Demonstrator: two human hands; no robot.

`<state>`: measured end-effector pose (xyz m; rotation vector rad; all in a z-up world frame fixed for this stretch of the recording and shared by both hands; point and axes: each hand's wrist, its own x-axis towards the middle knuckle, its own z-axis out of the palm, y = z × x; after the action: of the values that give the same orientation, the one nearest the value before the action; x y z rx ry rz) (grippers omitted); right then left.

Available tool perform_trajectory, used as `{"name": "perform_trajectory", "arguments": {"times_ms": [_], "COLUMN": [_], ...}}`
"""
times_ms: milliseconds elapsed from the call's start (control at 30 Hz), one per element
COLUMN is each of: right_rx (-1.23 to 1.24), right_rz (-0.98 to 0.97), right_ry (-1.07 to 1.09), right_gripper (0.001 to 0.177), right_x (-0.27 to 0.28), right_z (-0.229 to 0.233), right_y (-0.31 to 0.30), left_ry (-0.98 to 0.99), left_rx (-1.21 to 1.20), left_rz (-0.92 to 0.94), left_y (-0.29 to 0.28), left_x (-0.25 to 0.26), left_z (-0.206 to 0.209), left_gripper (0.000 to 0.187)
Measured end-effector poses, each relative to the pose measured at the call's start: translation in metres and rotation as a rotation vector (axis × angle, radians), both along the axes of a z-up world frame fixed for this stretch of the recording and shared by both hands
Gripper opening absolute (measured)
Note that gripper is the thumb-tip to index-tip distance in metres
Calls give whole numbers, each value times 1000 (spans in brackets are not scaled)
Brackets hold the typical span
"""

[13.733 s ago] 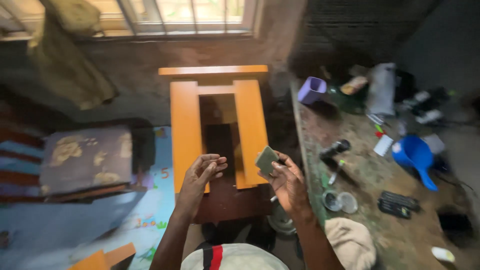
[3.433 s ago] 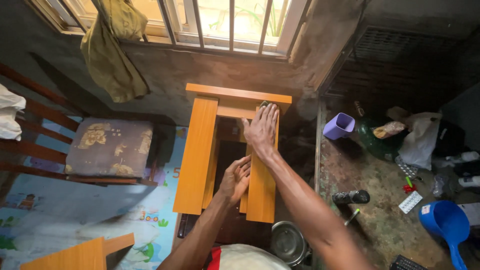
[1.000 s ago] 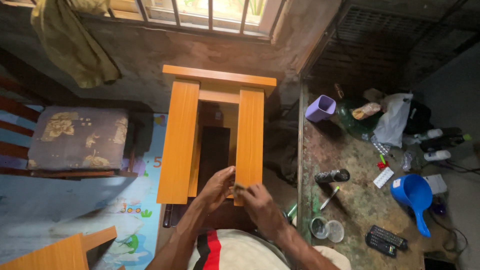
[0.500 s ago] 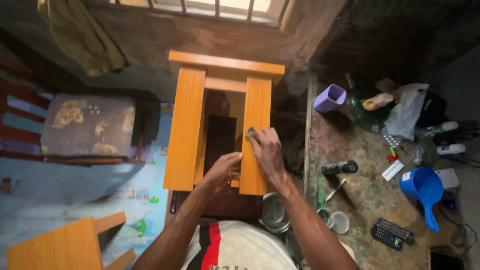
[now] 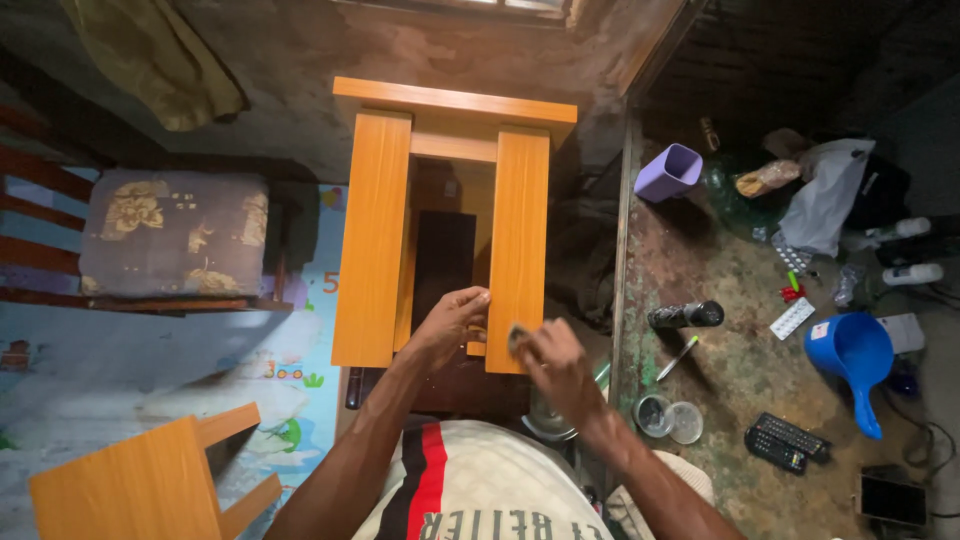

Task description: The recorder is sanding and cleaning the components of a small wooden stool before assembly.

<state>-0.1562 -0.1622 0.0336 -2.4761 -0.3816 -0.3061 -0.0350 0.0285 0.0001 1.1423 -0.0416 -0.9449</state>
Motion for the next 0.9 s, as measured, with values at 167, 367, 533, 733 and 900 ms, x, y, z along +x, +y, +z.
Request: {"name": "perform_trajectory", "arguments": {"times_ms": [167, 367, 533, 733, 900], "right_rx": [-13, -9, -133, -134, -151], "right_rz": [-195, -289, -323, -361, -504], "right_ry": [-70, -287, -335, -356, -444], "right_gripper": [8, 11, 13, 3, 9], "right_x": [79, 151, 200, 271, 287], "right_z": [22, 43, 33, 18, 47], "right_y": [3, 4, -10, -41, -35], "left_ry": [-37, -208, -433, -1119, -1581], "left_rx": [-16, 76, 129, 592, 1048], "left_rz": [33, 90, 109, 394, 155], "left_y": [3, 7, 31, 65, 78], "left_x": [0, 17, 36, 85, 121], "left_z": [-1, 13, 49, 84, 57], "left_gripper": [24, 29, 35, 31, 75]}}
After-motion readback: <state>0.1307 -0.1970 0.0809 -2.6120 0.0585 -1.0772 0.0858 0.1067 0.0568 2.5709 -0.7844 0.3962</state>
